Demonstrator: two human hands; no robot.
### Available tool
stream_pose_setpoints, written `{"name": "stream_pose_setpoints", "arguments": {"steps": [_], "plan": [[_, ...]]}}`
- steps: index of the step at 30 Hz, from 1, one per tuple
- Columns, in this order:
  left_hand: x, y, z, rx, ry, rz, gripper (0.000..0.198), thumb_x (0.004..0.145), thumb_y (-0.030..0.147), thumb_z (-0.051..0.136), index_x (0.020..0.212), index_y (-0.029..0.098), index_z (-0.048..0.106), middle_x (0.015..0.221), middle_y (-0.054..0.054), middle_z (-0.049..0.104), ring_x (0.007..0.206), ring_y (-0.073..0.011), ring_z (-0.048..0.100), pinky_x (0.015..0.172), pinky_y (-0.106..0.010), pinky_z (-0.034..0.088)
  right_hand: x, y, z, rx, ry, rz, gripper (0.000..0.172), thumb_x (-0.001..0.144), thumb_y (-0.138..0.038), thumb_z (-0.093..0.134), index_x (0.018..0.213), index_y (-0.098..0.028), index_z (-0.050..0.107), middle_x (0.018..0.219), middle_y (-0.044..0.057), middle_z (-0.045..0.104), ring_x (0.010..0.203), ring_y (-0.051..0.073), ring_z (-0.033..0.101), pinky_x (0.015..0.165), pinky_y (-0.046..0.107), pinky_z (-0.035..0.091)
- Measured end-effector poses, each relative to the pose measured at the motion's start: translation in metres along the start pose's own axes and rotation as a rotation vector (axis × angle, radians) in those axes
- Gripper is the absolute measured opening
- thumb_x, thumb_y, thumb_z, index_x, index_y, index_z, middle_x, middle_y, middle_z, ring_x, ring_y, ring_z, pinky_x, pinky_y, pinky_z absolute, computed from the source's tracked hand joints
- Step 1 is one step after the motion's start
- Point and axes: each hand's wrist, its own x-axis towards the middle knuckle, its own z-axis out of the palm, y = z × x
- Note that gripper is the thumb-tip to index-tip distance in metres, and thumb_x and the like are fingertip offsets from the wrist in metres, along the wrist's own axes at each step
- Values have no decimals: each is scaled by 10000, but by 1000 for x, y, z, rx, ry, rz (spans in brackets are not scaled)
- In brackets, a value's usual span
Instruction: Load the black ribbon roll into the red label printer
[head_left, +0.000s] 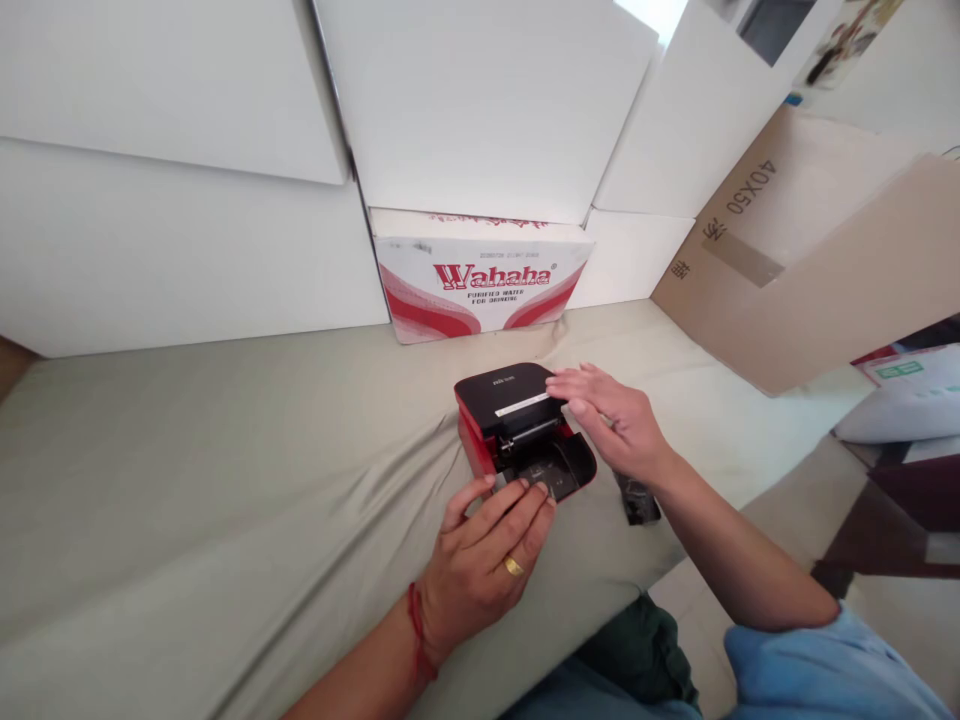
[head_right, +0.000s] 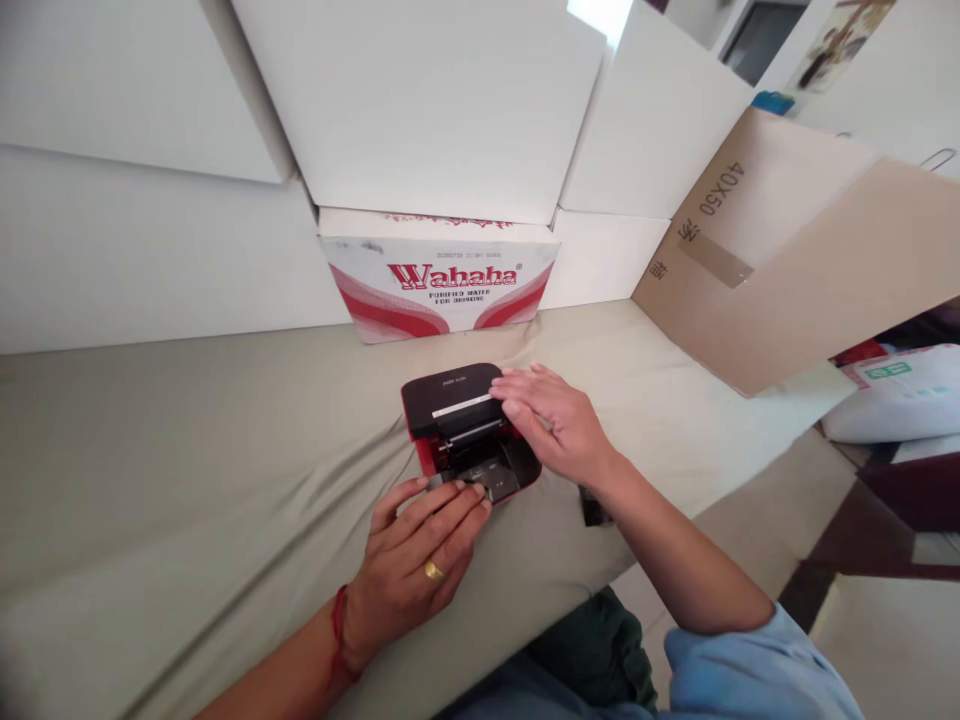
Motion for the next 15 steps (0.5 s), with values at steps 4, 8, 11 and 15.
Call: {"name": "stream_pose_setpoints", "arguments": {"steps": [4,8,11,15], "plan": [[2,0,-1,4,-2,11,287,1100,50,589,1278,140,795,1186,-72,936,1184,-194,828,1436,-398,331,-27,-2,-1,-56,-63,-25,332,1194,-284,631,1451,-299,840,1493,85,861,1444,249,807,1376,528,537],[2,1,-1,15,-11,2,309,1101,60,578,1300,169,789,1174,-57,940,1171,-181,841,1445,-393,333,-46,-3,9,-48,-41,-49,354,1180,-229,636,1470,-283,832,1492,97,858,1462,255,795,1292,487,634],[-3,-2,-2,-11,53,-12,346,1098,118,605,1402,199,752,1243,-75,930,1295,-204,819,1443,-446,366,-52,-3,17,-45,22,-43,353,1175,-207,636,1459,-279,833,1465,99,871,1443,259,807,1260,483,662],[-10,-21,-7,-59,73,-145,467,1136,201,538,1587,171,655,1466,-142,853,1529,-242,707,1468,-496,321,-54,-3,24,-42,71,-12,333,1175,-224,638,1420,-294,852,1422,90,889,1397,265,834,1268,506,654]]}}
